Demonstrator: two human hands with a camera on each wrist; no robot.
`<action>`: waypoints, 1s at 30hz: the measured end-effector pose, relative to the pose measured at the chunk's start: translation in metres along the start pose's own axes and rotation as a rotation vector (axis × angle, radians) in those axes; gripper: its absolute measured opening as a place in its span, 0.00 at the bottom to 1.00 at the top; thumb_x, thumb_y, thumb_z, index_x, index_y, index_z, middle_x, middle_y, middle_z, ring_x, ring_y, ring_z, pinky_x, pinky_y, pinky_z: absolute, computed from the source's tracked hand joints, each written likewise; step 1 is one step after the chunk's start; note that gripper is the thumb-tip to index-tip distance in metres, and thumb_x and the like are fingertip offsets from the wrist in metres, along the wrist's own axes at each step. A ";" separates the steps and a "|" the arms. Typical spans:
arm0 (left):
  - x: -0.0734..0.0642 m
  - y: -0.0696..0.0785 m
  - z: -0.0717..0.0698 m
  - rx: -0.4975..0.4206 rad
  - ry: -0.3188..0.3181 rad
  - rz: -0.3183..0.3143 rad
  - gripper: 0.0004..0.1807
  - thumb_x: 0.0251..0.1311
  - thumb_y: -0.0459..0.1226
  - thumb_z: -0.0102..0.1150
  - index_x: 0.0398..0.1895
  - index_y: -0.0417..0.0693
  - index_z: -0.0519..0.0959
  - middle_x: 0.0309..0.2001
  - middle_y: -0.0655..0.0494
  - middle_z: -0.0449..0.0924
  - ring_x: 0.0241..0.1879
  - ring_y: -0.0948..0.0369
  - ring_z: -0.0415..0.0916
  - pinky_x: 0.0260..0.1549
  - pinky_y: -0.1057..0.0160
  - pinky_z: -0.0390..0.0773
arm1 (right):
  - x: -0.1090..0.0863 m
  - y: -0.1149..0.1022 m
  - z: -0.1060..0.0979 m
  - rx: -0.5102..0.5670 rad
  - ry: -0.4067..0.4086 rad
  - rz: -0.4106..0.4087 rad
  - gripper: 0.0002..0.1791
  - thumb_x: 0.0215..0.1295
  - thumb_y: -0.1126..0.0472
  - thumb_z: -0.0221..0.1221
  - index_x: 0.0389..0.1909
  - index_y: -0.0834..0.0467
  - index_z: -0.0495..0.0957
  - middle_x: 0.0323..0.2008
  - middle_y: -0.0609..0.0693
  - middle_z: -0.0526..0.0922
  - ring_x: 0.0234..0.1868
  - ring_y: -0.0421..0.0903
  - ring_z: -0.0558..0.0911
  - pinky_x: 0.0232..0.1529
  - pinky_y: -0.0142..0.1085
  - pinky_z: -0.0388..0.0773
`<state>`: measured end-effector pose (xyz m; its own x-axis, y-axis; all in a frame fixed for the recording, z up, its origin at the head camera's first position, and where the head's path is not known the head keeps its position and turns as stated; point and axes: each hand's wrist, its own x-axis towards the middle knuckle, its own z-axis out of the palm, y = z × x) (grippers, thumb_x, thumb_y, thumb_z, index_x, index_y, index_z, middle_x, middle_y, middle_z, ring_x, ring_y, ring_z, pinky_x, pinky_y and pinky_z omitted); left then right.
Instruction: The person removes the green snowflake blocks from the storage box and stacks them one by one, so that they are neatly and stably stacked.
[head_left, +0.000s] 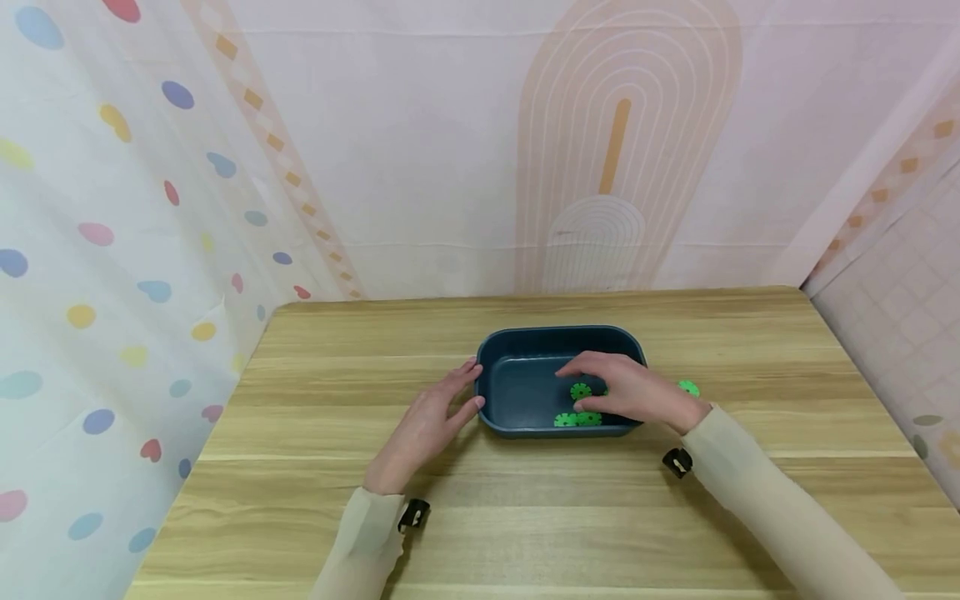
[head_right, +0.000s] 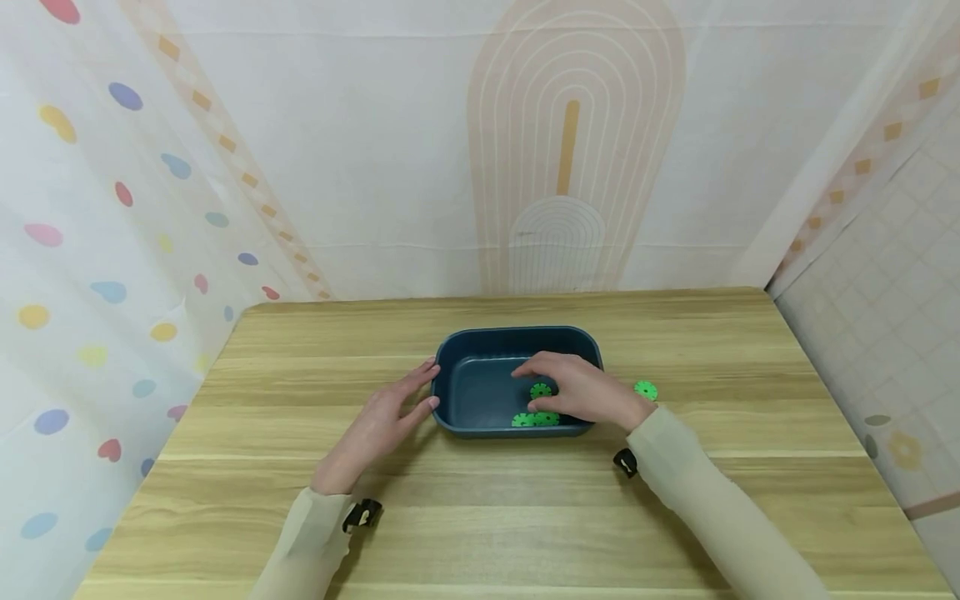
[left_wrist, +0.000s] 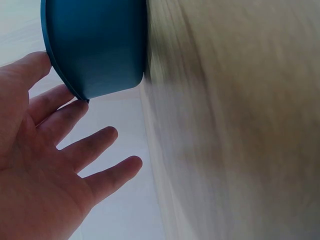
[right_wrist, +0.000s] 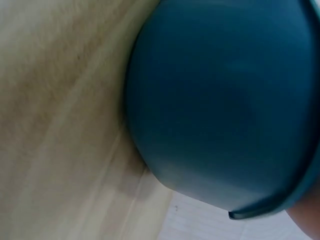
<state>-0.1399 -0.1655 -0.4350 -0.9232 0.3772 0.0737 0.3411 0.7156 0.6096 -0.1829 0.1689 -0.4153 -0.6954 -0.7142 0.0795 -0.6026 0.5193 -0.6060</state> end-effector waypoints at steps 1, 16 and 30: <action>0.000 0.000 0.000 -0.002 -0.002 -0.002 0.30 0.78 0.46 0.55 0.78 0.48 0.67 0.80 0.54 0.58 0.77 0.51 0.58 0.73 0.45 0.63 | 0.002 0.001 0.000 -0.010 -0.013 -0.008 0.26 0.67 0.58 0.70 0.64 0.60 0.79 0.60 0.52 0.81 0.56 0.52 0.82 0.56 0.50 0.81; 0.000 0.000 0.002 -0.013 0.023 0.019 0.30 0.77 0.45 0.56 0.77 0.46 0.68 0.79 0.52 0.60 0.76 0.49 0.60 0.71 0.44 0.65 | 0.023 0.007 0.011 -0.107 -0.142 -0.004 0.28 0.63 0.53 0.74 0.62 0.58 0.81 0.60 0.52 0.80 0.60 0.50 0.79 0.62 0.47 0.78; 0.000 -0.002 0.002 -0.008 0.030 0.043 0.30 0.78 0.46 0.56 0.77 0.45 0.68 0.79 0.51 0.60 0.76 0.49 0.60 0.72 0.45 0.65 | 0.034 0.011 0.019 -0.166 -0.178 0.025 0.27 0.63 0.52 0.74 0.61 0.58 0.82 0.59 0.54 0.78 0.61 0.54 0.76 0.64 0.50 0.75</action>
<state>-0.1404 -0.1657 -0.4373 -0.9126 0.3897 0.1236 0.3793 0.6945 0.6114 -0.2061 0.1414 -0.4345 -0.6399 -0.7638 -0.0841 -0.6520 0.5976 -0.4666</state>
